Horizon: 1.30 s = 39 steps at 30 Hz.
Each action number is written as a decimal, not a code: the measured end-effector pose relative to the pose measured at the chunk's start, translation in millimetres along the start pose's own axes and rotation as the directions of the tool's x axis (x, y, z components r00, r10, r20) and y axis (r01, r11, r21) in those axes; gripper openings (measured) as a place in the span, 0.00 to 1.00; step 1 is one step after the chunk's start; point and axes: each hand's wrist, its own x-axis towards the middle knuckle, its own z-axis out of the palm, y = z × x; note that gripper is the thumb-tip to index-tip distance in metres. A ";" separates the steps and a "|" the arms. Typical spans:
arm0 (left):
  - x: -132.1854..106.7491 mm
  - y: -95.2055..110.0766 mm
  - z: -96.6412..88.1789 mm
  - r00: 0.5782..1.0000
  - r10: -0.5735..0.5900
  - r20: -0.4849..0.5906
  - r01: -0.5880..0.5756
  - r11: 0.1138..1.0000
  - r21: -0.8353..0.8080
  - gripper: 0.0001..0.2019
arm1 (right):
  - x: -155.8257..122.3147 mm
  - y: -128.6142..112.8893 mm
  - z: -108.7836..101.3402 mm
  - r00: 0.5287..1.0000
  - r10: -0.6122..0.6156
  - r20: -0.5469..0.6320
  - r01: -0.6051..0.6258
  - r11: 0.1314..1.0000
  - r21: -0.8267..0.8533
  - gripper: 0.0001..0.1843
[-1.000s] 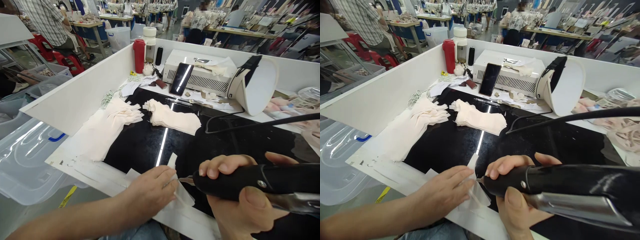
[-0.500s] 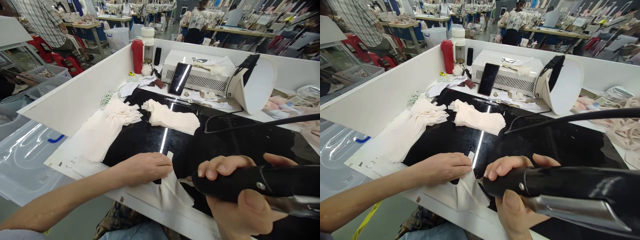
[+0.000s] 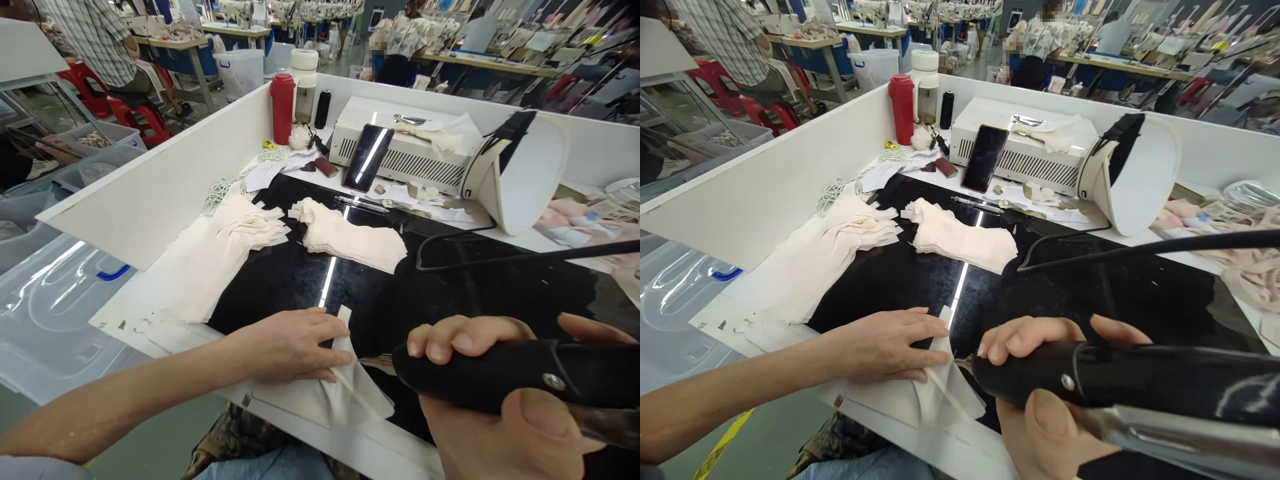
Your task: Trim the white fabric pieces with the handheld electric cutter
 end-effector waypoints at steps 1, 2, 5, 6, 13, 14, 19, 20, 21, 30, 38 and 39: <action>0.0 0.1 0.3 1.000 0.000 -0.003 0.000 1.000 -0.004 0.12 | 1.2 0.3 1.1 1.000 -0.004 -0.001 0.004 1.000 -0.006 0.27; 0.0 0.0 0.8 1.000 0.001 -0.008 -0.001 1.000 -0.009 0.12 | 2.3 1.2 2.4 1.000 -0.007 -0.003 0.007 1.000 -0.010 0.27; -0.2 -0.3 3.1 1.000 0.005 -0.023 -0.006 1.000 -0.015 0.13 | 4.3 5.5 6.9 0.999 -0.031 -0.009 0.031 1.000 -0.005 0.28; -0.3 -0.5 4.0 1.000 0.004 -0.024 -0.004 1.000 -0.015 0.13 | 4.6 6.7 8.5 0.999 -0.035 -0.017 0.035 0.999 -0.006 0.28; 0.0 -1.2 9.4 0.997 0.004 -0.076 -0.005 1.000 -0.012 0.13 | 6.8 9.0 14.1 0.999 -0.021 -0.040 0.020 0.999 -0.026 0.25; 0.3 -1.1 9.3 0.997 -0.002 -0.078 0.001 1.000 -0.007 0.13 | 7.7 9.6 14.4 0.999 -0.031 -0.036 0.031 0.999 -0.022 0.27; 1.1 -0.6 7.0 0.998 -0.018 -0.052 0.018 1.000 -0.009 0.13 | 11.2 11.2 18.5 0.998 -0.044 -0.039 0.042 0.999 -0.035 0.25; 0.9 -0.6 6.9 0.998 -0.016 -0.058 0.015 1.000 -0.011 0.13 | 11.6 10.9 19.6 0.998 -0.033 -0.048 0.031 0.999 -0.045 0.24; 0.6 -0.8 7.0 0.998 -0.013 -0.064 0.013 1.000 -0.013 0.13 | 12.0 10.6 20.4 0.998 -0.022 -0.054 0.019 0.998 -0.054 0.24; -0.8 -1.9 12.9 0.995 -0.015 -0.099 0.011 0.999 -0.039 0.13 | 14.1 20.5 18.5 0.999 -0.052 -0.003 0.052 0.999 -0.011 0.25; -4.4 -3.3 2.1 0.997 -0.081 0.012 0.081 0.996 -0.043 0.13 | 20.9 26.7 13.6 0.993 -0.116 0.031 0.117 0.993 -0.026 0.29; -3.9 -2.3 -0.5 0.996 -0.088 -0.006 0.088 0.995 -0.050 0.12 | 23.4 26.1 9.6 0.992 -0.121 0.029 0.123 0.991 -0.046 0.30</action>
